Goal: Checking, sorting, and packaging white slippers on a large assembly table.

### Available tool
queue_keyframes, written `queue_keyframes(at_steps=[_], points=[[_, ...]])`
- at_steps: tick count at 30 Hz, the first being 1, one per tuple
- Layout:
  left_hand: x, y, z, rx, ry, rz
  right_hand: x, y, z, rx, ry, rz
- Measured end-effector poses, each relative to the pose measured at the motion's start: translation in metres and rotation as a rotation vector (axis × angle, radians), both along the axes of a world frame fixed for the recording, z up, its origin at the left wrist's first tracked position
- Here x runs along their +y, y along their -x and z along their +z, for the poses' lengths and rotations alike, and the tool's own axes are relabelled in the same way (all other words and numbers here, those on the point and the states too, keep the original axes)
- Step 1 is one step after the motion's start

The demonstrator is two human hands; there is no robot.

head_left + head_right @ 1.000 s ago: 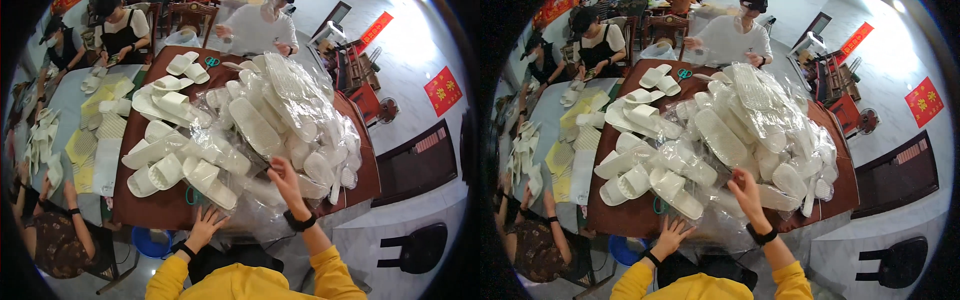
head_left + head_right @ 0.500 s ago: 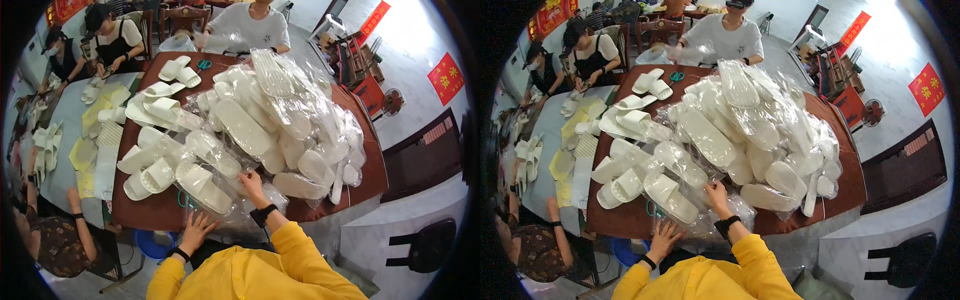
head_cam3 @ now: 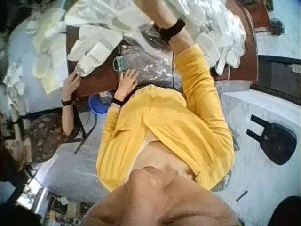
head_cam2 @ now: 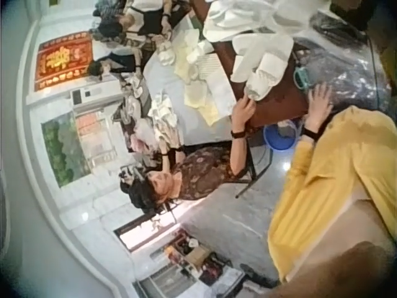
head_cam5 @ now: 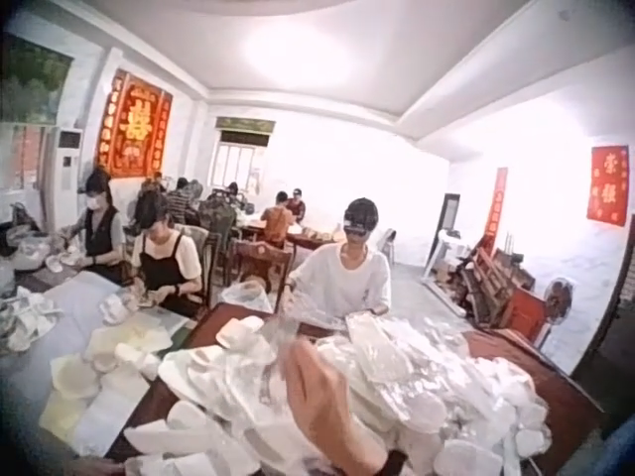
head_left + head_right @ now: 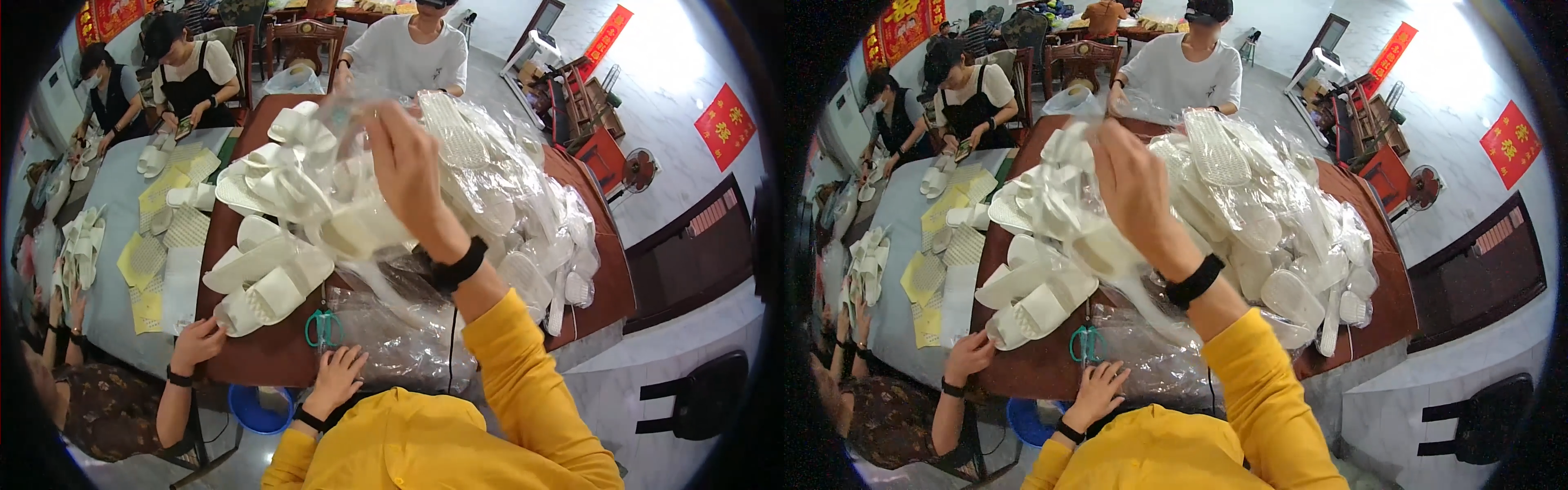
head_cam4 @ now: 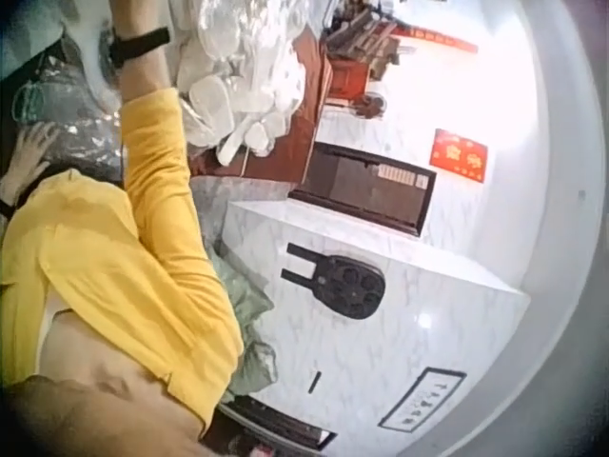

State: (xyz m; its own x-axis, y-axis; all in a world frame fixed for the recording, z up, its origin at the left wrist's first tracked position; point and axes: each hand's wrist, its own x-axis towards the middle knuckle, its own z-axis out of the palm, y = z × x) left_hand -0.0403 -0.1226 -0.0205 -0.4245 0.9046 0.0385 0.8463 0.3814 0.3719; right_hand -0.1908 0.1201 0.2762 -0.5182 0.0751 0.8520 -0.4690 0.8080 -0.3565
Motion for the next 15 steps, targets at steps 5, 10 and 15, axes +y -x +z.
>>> queue_keyframes(at_steps=[5,10,15], points=[[0.001,0.010,-0.004,-0.117,0.049,0.054,-0.004,-0.059,0.060,-0.133,0.299,0.212],[0.006,0.015,0.005,-0.094,0.088,0.024,0.022,-0.100,0.076,0.020,0.435,0.259],[0.012,0.015,0.006,-0.109,0.086,0.008,0.039,-0.094,0.074,0.204,0.568,0.245]])
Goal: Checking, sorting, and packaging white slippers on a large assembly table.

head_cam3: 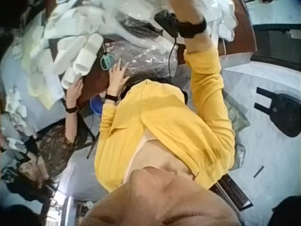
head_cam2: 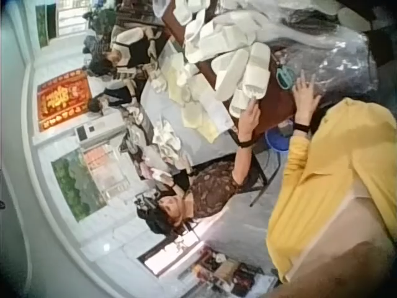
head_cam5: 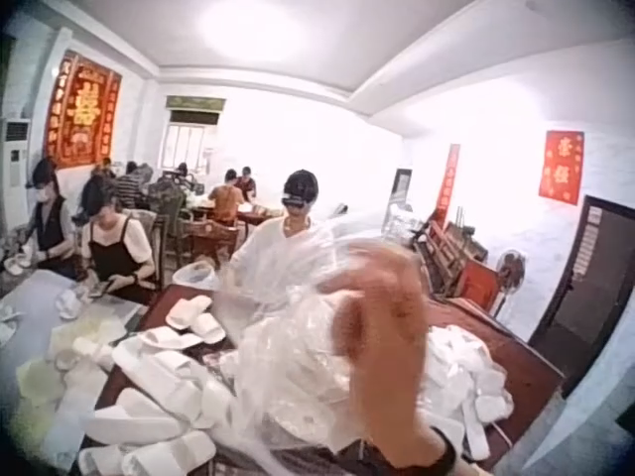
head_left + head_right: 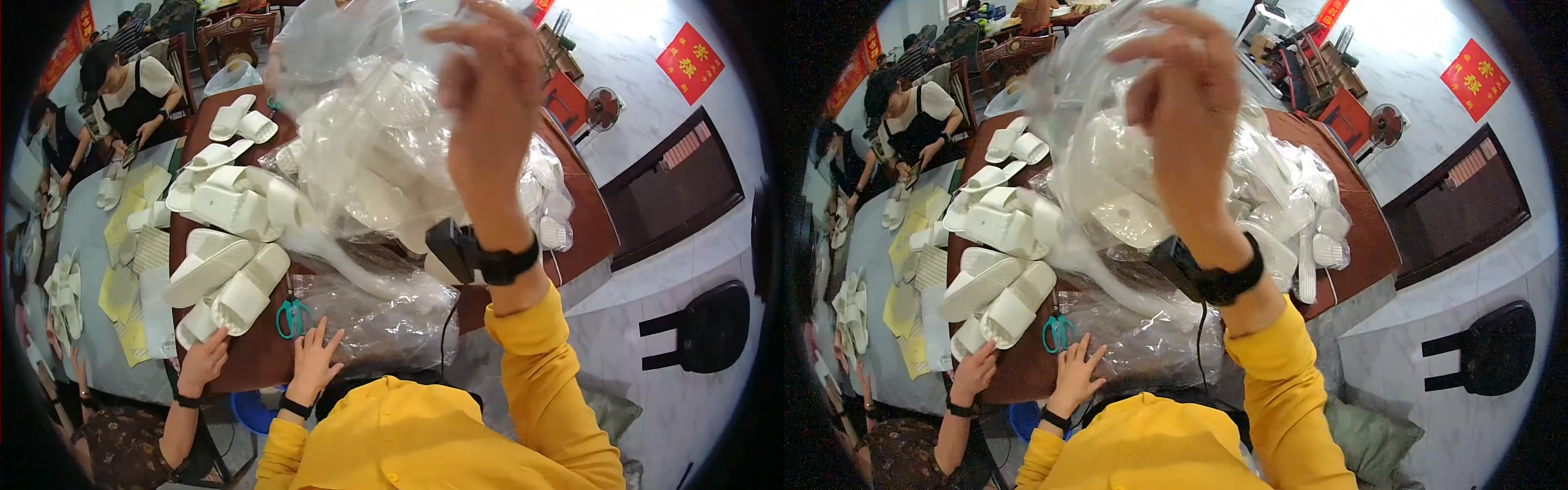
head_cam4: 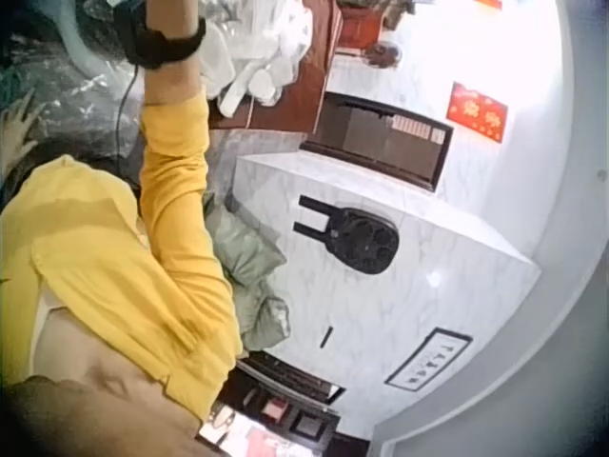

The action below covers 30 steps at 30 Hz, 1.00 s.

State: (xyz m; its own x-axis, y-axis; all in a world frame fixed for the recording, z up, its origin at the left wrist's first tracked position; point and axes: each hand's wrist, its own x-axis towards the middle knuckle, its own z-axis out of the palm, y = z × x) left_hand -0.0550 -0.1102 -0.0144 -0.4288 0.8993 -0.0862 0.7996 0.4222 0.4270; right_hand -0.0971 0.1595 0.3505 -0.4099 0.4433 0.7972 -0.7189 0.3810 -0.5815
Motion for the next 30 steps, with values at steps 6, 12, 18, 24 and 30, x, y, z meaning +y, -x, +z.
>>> queue_keyframes(at_steps=[6,12,18,24,30], points=[[-0.003,0.007,0.002,0.009,-0.018,-0.009,0.003,-0.099,-0.009,-0.045,0.527,-0.208],[-0.009,0.026,-0.009,-0.264,-0.202,0.070,0.032,-0.195,-0.181,-0.890,-0.058,-0.497],[-0.010,0.034,0.012,-0.354,-0.237,0.123,-0.006,-0.231,-0.292,-0.990,0.641,-0.129],[-0.073,0.080,-0.007,-0.379,-0.460,0.574,0.005,-0.243,-0.347,-1.052,0.080,-0.371],[-0.006,0.049,0.186,-0.173,-0.411,0.334,0.018,-0.249,-0.363,-1.033,-0.013,-0.428]])
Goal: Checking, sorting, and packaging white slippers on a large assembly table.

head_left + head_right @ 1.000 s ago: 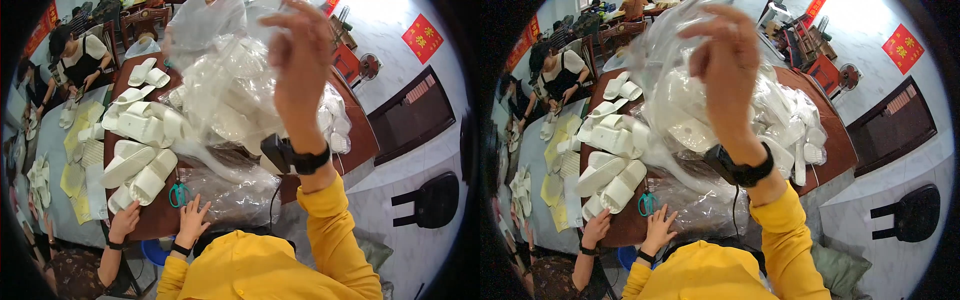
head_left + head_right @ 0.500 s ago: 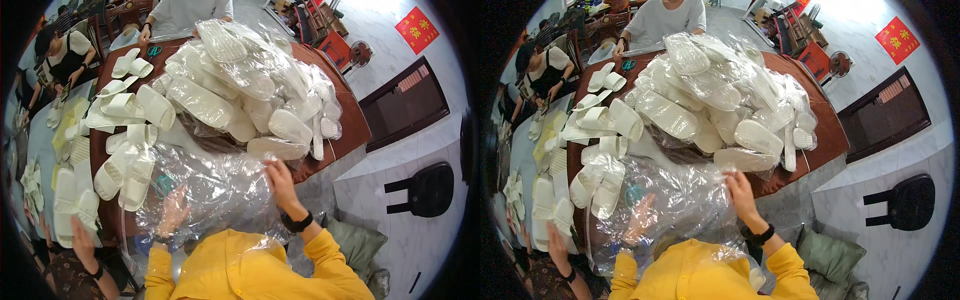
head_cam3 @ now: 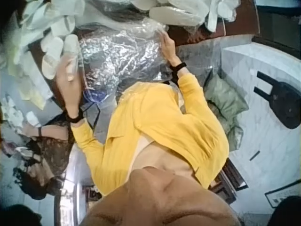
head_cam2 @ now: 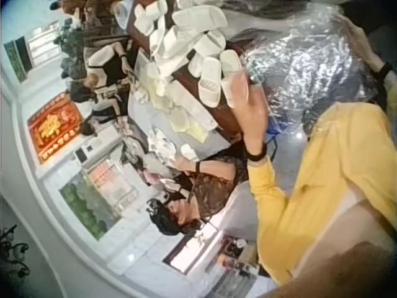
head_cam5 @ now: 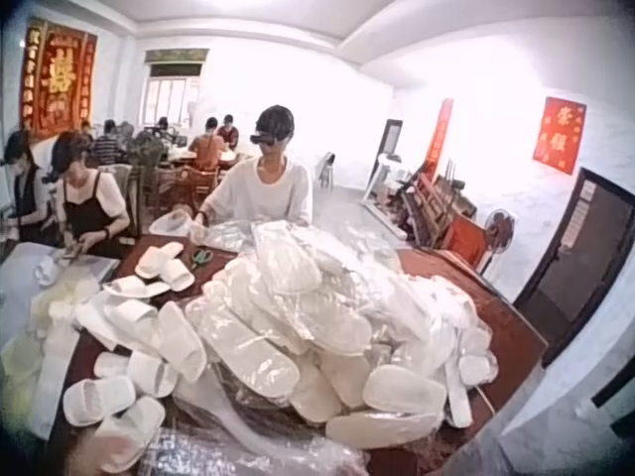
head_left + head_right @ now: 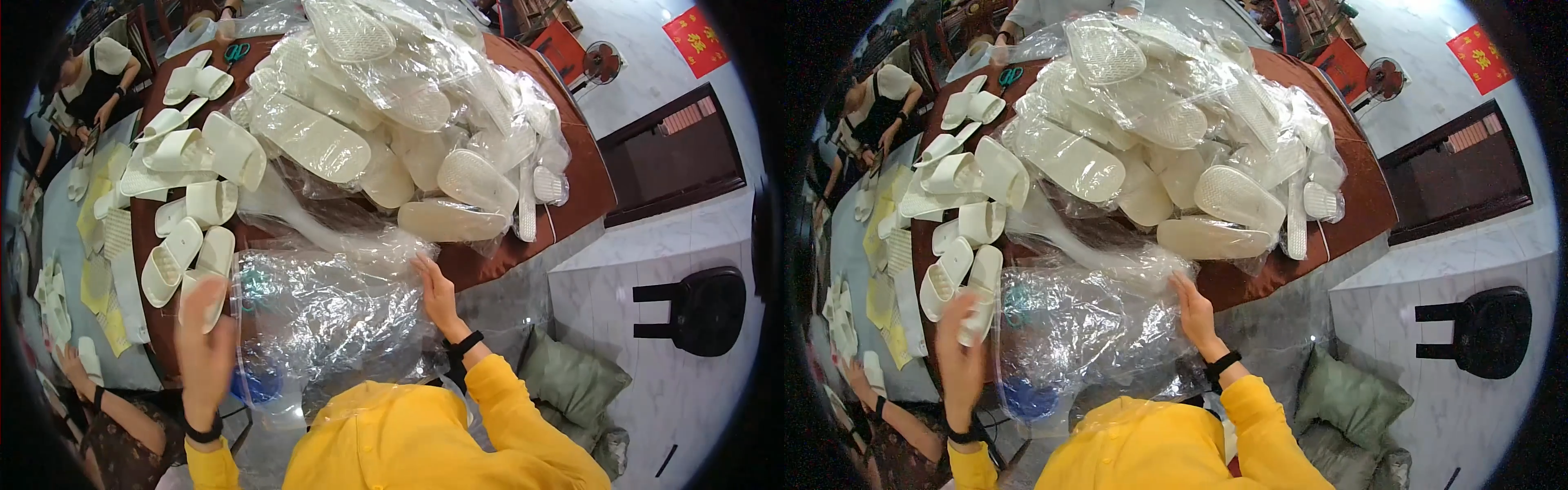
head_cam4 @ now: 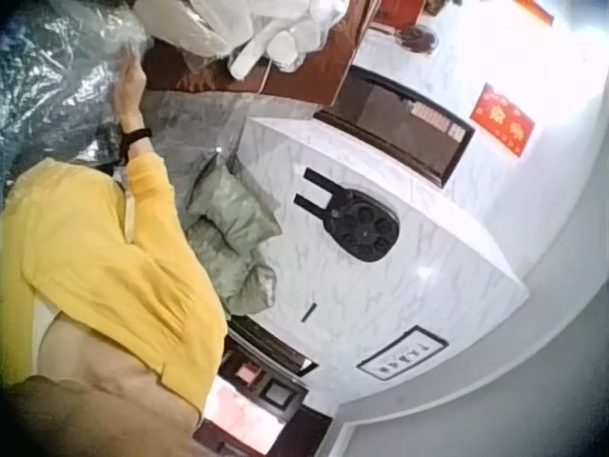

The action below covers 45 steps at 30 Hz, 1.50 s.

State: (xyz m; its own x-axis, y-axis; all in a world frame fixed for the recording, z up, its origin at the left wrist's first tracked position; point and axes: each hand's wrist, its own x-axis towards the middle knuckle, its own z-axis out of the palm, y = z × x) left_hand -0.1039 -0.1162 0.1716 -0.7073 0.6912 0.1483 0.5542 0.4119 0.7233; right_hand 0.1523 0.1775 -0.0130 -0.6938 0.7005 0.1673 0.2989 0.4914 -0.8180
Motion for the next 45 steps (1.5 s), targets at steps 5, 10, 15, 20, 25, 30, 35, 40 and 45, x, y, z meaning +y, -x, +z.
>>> queue_keyframes(at_steps=[5,10,15,20,25,30,35,40,45], points=[[0.039,-0.072,-0.082,-0.107,0.196,-0.717,0.003,0.000,-0.008,-0.051,-0.056,0.053],[0.041,-0.085,-0.180,0.271,0.563,-0.703,0.021,-0.004,0.005,-0.088,0.146,0.061],[0.043,-0.083,-0.188,0.328,0.604,-0.696,-0.014,-0.016,0.053,-0.181,-0.417,0.301],[0.039,-0.079,-0.203,0.532,0.574,-0.681,-0.008,-0.035,-0.008,-0.637,-0.629,0.587],[0.029,-0.077,-0.219,0.542,0.543,-0.679,0.007,-0.013,0.043,-0.644,-0.633,0.716],[0.031,-0.076,-0.214,0.581,0.568,-0.707,0.024,0.069,0.077,-0.218,-0.547,0.398],[0.051,-0.072,-0.182,0.315,0.359,-0.687,0.041,0.139,0.015,-0.464,-0.788,0.626],[0.072,-0.061,-0.187,0.290,0.277,-0.503,0.039,0.185,0.033,-0.351,-0.792,0.596],[0.096,-0.049,-0.196,0.347,0.282,-0.469,0.034,0.210,0.136,-0.220,-0.711,0.610]])
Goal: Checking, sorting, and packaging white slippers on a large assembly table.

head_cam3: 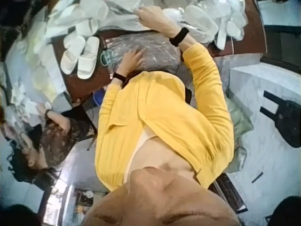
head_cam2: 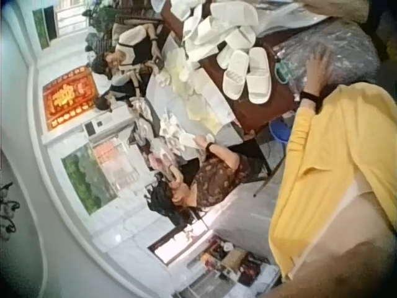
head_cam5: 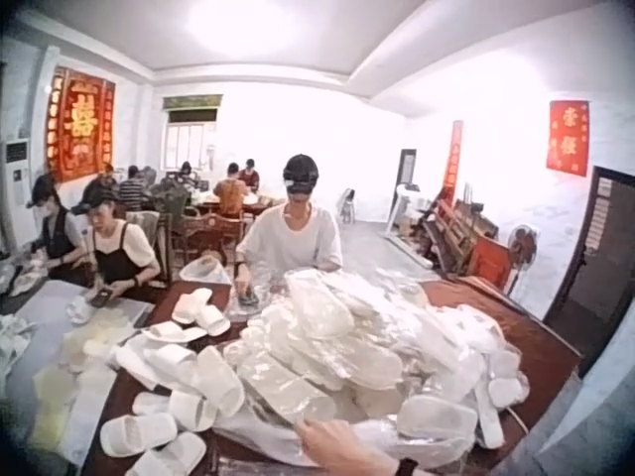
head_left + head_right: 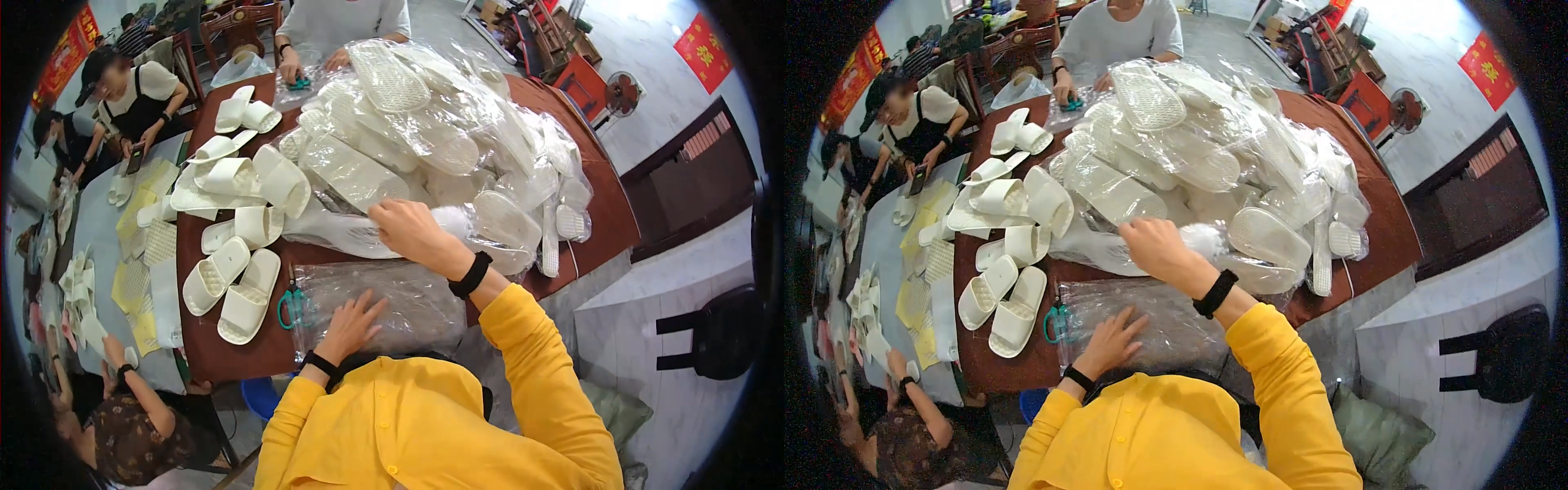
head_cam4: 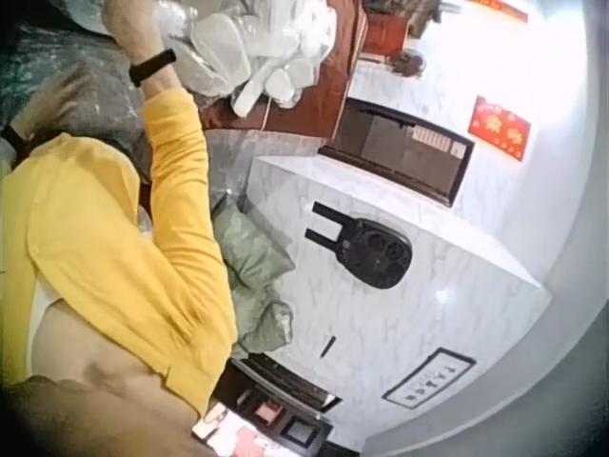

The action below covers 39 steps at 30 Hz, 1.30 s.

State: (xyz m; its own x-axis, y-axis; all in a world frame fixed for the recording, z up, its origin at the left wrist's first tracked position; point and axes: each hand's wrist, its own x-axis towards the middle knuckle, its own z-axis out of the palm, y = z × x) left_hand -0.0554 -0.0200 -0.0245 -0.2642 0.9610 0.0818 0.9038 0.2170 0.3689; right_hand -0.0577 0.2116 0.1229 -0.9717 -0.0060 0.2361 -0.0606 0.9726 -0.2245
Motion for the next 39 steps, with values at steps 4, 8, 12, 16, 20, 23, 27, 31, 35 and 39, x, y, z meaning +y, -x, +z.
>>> queue_keyframes(at_steps=[4,8,12,16,20,23,27,31,35,39], points=[[0.009,0.015,-0.010,-0.218,0.026,-0.011,-0.027,-0.024,0.007,-0.113,0.083,-0.010],[0.005,0.019,0.001,-0.322,0.063,0.049,-0.010,-0.098,-0.031,0.100,0.245,-0.121],[-0.019,0.016,0.019,-0.445,-0.242,0.124,0.004,-0.183,-0.052,0.212,0.580,-0.554],[-0.020,0.020,0.026,-0.548,-0.221,0.235,0.001,-0.236,-0.095,0.050,0.996,-0.830],[0.003,0.016,0.041,-0.589,-0.173,0.277,-0.004,-0.248,-0.123,-0.159,1.232,-0.861],[0.016,0.018,0.027,-0.454,-0.041,0.209,-0.016,-0.235,-0.125,-0.116,1.314,-0.845],[0.026,0.019,0.006,-0.321,0.012,0.141,-0.020,-0.225,-0.124,0.044,1.328,-0.921],[0.020,0.021,0.006,-0.308,0.004,0.208,-0.021,-0.217,-0.120,0.015,1.065,-0.883],[0.027,0.017,-0.005,-0.311,-0.013,0.151,-0.015,-0.230,-0.110,-0.050,0.781,-0.830],[0.030,0.011,-0.008,-0.239,-0.038,0.176,0.003,-0.251,-0.096,0.046,1.103,-0.980]])
